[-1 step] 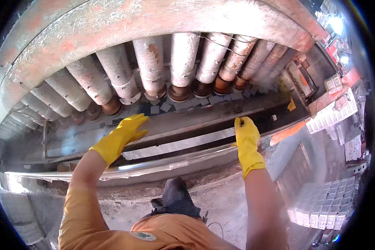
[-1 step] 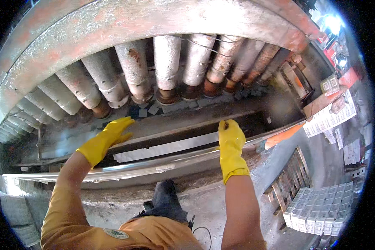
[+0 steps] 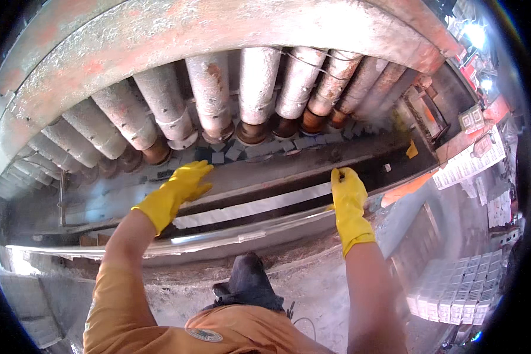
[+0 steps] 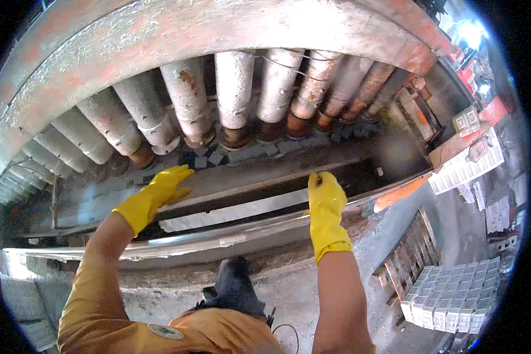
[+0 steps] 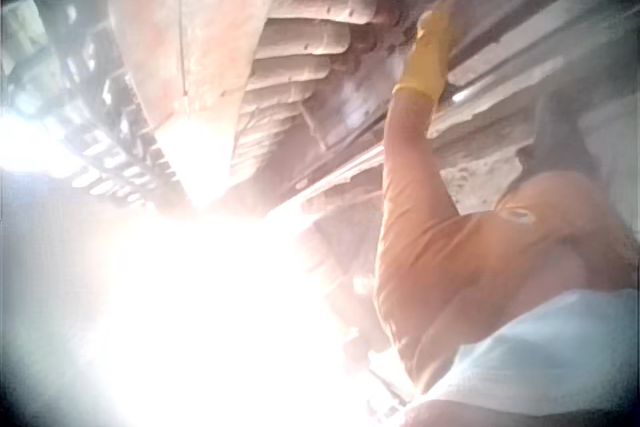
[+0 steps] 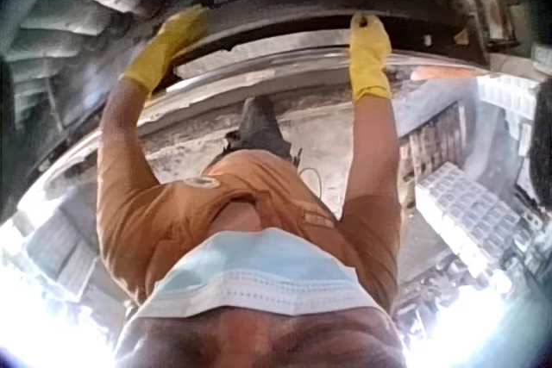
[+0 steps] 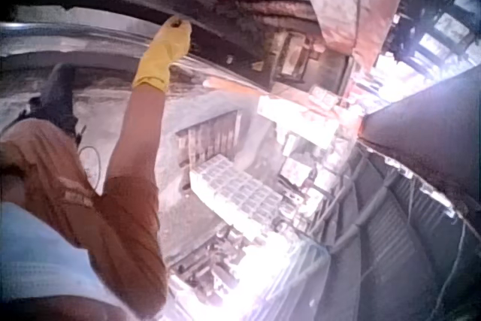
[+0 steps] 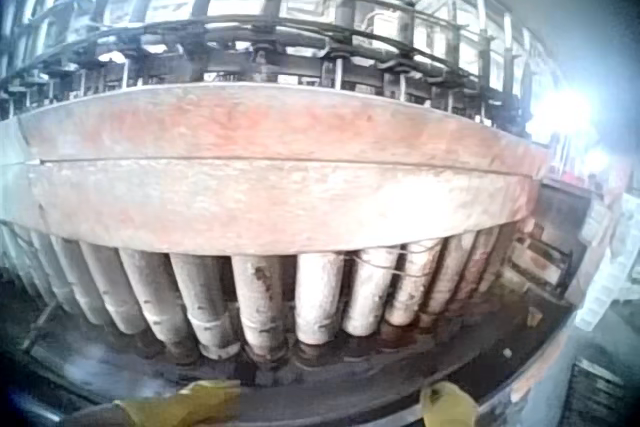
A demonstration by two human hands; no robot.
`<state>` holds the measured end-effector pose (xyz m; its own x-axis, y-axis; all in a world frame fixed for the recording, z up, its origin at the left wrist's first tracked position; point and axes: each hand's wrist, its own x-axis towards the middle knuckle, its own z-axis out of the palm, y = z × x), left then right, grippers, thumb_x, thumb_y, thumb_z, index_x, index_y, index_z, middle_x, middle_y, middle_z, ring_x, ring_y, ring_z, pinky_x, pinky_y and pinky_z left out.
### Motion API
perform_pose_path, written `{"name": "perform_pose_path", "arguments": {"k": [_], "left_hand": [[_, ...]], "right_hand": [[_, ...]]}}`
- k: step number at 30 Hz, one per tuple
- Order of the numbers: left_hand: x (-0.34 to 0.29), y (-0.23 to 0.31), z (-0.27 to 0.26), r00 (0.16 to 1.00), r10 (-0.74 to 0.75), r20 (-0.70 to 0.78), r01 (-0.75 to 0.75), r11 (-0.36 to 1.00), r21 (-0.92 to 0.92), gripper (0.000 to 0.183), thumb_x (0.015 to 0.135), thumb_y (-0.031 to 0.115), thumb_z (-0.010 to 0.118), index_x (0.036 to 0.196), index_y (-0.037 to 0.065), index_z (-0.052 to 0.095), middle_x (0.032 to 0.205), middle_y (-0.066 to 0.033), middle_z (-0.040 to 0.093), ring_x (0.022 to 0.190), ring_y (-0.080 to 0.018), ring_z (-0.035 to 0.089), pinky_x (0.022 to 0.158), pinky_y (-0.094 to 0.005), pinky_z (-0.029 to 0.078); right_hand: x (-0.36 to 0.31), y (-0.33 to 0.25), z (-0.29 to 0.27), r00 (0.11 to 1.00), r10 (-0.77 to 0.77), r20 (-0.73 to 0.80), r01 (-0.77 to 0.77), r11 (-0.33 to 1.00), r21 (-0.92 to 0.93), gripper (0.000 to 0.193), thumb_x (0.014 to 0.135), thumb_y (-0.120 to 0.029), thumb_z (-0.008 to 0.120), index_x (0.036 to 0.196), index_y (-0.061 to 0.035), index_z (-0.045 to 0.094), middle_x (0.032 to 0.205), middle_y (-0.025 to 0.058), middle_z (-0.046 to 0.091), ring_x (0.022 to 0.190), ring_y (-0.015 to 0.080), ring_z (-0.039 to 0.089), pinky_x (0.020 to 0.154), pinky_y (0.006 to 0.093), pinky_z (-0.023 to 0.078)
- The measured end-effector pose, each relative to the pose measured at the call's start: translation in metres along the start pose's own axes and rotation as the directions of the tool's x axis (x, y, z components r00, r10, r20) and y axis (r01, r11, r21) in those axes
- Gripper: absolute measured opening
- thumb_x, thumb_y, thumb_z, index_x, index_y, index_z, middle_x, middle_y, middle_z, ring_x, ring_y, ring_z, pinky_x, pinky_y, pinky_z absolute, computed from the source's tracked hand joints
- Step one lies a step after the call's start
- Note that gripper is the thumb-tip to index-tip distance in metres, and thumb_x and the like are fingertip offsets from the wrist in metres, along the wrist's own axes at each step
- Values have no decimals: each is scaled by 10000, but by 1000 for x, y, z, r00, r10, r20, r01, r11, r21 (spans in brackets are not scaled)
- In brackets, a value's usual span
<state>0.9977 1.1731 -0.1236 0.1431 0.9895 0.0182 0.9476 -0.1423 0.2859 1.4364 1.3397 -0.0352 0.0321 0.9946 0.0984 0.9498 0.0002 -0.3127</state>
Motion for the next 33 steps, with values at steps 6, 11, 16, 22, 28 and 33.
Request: {"name": "perform_pose_path", "arguments": {"k": [6,11,16,22,28,33], "left_hand": [[73,12,58,974,-65,217,45,994,97,708,932,431,690,1518,92,480,1599,-189,434,1457,-403,428,1201,-476,366],[70,20,74,933,-140,333,105,987,122,787,942,472,661,1583,99,398,1656,-182,349,1524,-397,329,1238,-489,295],[36,2,75,923,-162,350,122,984,133,833,958,513,627,1623,112,326,1690,-187,286,1551,-406,279,1260,-487,255],[10,7,80,932,-157,328,142,987,69,825,943,538,631,1600,109,375,1672,-222,308,1539,-427,290,1248,-496,279],[16,27,59,922,-387,5,387,922,0,693,876,441,700,1429,52,546,1380,-243,582,1247,-419,571,1056,-519,445],[-3,27,109,817,-557,-151,577,785,225,775,854,530,689,1384,-22,561,1359,-250,582,1272,-408,549,1054,-532,428]], "right_hand": [[-12,12,1,1000,2,-11,-3,999,-32,360,952,-495,644,1084,-182,763,1051,126,771,981,373,731,857,481,569],[-20,18,-5,994,78,78,-79,997,16,372,959,-510,633,1086,-184,762,1065,117,770,986,370,730,860,477,567],[-23,32,-1,990,90,105,-98,993,72,385,966,-522,627,1103,-186,757,1107,110,766,1004,367,727,871,469,564],[-35,39,-11,989,80,125,-89,994,68,380,967,-502,642,1111,-170,756,1103,113,770,1007,354,729,871,460,564],[-51,63,-7,993,67,99,-80,988,135,363,955,-494,672,1099,-173,759,1016,89,773,927,313,738,821,430,568],[-62,71,-15,990,80,117,-93,989,114,354,950,-494,684,1089,-177,759,939,65,761,860,284,732,772,426,560]]}}
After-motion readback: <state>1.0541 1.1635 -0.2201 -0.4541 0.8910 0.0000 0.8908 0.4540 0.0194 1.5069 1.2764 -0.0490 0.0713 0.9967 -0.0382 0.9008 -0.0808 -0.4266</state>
